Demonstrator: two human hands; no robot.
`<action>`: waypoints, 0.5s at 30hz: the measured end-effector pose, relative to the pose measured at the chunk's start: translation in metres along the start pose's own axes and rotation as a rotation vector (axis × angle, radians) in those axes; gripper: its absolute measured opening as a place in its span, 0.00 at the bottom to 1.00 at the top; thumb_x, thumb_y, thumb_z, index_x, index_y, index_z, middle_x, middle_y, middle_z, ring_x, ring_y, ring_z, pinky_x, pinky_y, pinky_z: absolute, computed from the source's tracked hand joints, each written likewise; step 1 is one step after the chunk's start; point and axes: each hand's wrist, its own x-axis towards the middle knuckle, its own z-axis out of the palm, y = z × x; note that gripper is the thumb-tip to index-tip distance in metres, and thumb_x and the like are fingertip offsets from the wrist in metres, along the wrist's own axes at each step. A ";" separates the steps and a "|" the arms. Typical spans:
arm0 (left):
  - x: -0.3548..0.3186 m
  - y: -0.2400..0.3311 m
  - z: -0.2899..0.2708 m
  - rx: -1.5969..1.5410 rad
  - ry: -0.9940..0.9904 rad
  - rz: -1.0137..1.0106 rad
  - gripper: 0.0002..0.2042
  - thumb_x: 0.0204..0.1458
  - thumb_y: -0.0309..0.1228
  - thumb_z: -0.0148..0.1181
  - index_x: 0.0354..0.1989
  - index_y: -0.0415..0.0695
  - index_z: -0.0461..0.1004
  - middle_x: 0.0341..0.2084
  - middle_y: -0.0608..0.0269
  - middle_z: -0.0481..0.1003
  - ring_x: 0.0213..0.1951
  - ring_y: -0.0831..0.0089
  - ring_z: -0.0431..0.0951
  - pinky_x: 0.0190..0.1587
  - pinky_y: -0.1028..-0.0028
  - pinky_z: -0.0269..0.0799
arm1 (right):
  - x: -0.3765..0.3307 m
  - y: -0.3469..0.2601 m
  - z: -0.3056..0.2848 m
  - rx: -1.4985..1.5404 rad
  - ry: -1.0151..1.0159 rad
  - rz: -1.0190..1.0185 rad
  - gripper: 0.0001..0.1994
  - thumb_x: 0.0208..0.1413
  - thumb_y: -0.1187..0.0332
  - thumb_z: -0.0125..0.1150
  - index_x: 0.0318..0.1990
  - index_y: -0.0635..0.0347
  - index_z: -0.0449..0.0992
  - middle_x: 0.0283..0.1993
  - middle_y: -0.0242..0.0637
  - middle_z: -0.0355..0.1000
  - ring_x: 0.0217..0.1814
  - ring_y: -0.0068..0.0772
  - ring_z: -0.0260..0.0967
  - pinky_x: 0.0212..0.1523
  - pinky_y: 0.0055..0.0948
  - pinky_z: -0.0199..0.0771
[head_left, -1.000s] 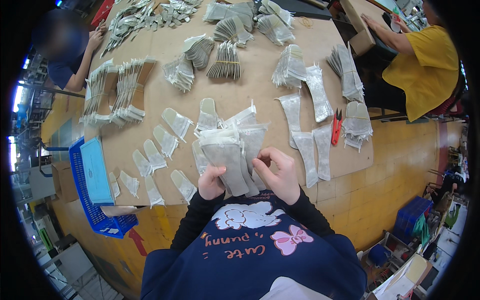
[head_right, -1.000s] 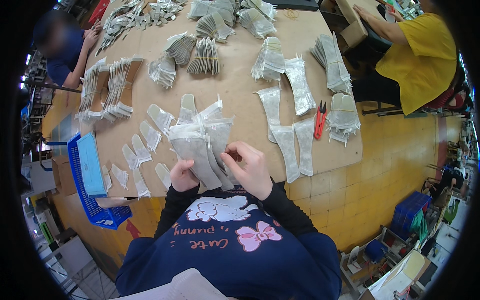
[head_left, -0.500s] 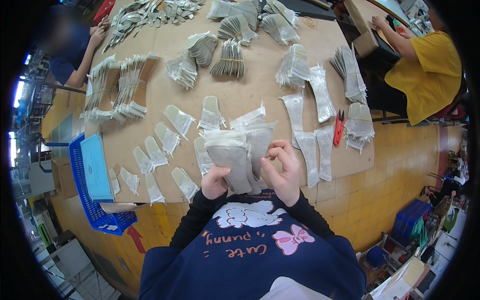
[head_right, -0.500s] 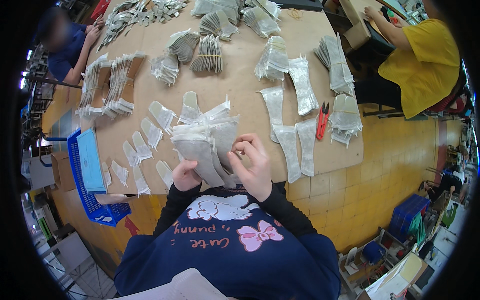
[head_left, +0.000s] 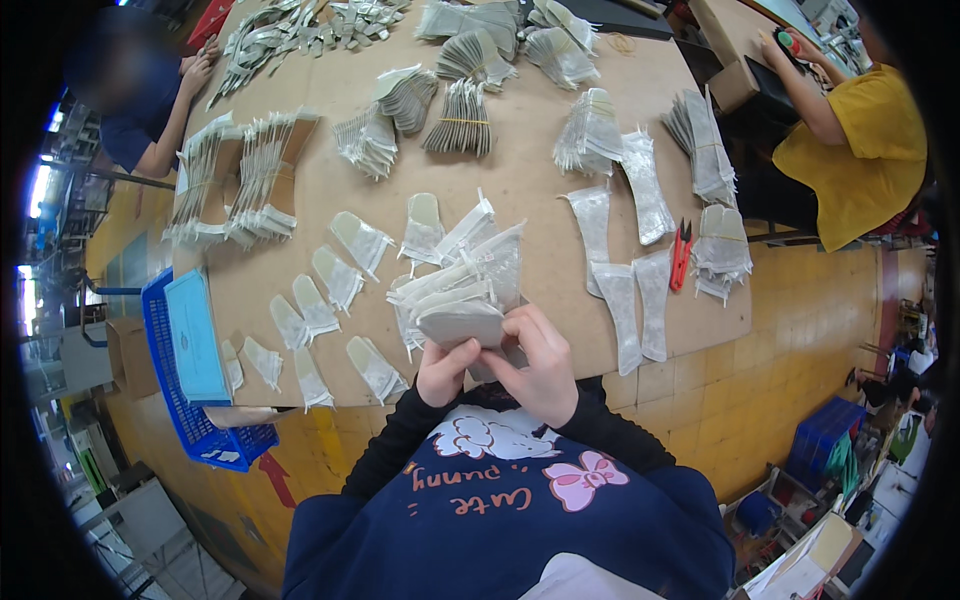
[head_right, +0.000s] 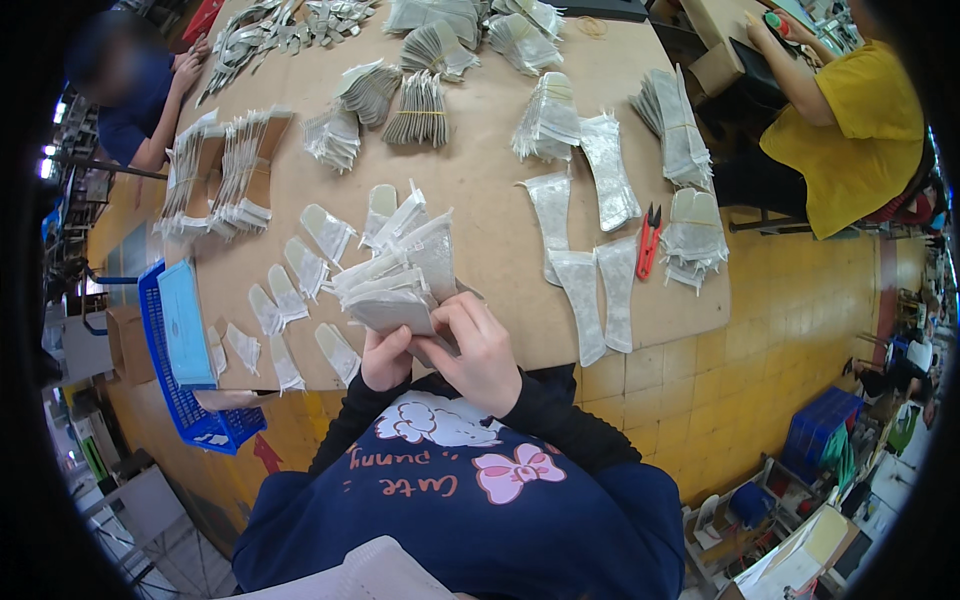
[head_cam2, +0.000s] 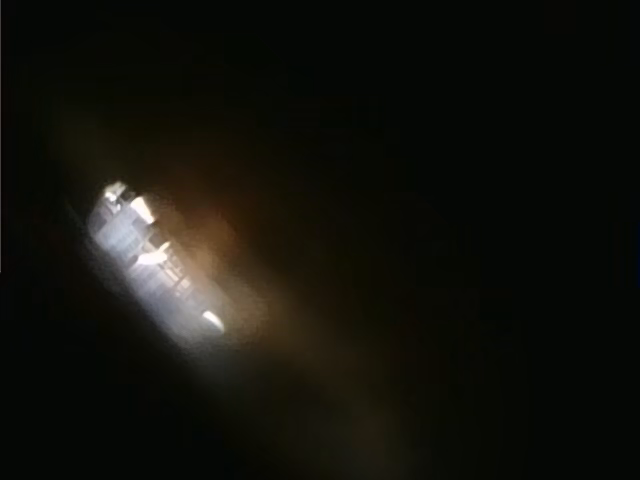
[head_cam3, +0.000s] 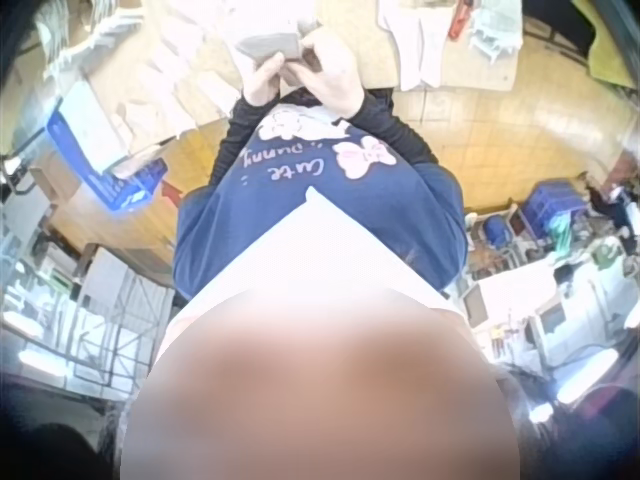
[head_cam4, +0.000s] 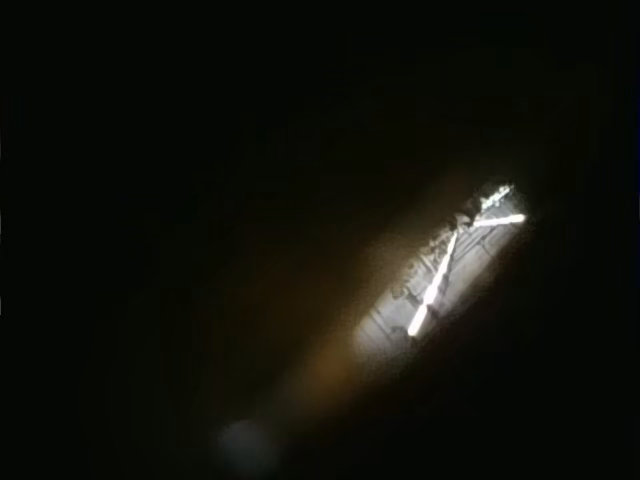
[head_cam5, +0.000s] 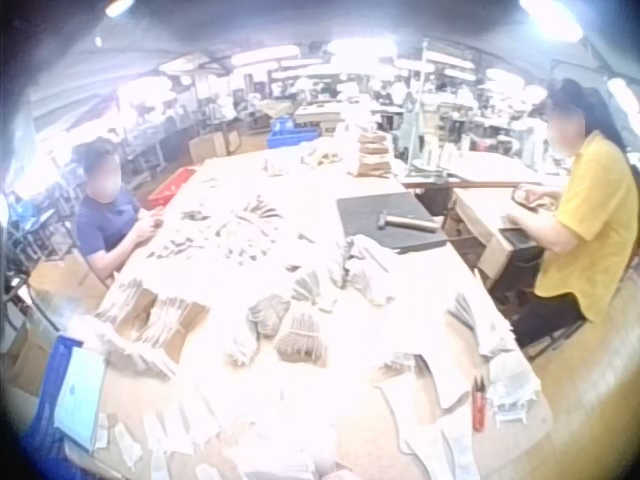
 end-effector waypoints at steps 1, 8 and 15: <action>0.000 -0.001 -0.003 0.047 -0.038 0.024 0.23 0.50 0.29 0.62 0.54 0.36 0.66 0.46 0.57 0.73 0.48 0.69 0.73 0.53 0.70 0.65 | -0.002 0.001 -0.001 0.016 -0.003 0.020 0.12 0.46 0.75 0.67 0.36 0.64 0.69 0.35 0.40 0.69 0.34 0.33 0.69 0.33 0.28 0.70; -0.005 -0.013 -0.021 0.082 -0.023 0.002 0.25 0.46 0.25 0.68 0.53 0.38 0.67 0.44 0.60 0.73 0.47 0.72 0.72 0.51 0.71 0.66 | 0.002 0.010 -0.020 0.518 0.681 0.260 0.15 0.56 0.76 0.57 0.51 0.64 0.66 0.46 0.43 0.70 0.43 0.24 0.69 0.41 0.24 0.69; -0.006 0.001 -0.010 0.178 -0.201 -0.083 0.28 0.46 0.25 0.67 0.57 0.38 0.64 0.50 0.59 0.71 0.52 0.70 0.69 0.55 0.69 0.63 | 0.009 0.014 -0.042 -0.139 0.055 -0.040 0.16 0.45 0.83 0.57 0.45 0.66 0.74 0.43 0.41 0.70 0.39 0.35 0.69 0.41 0.28 0.70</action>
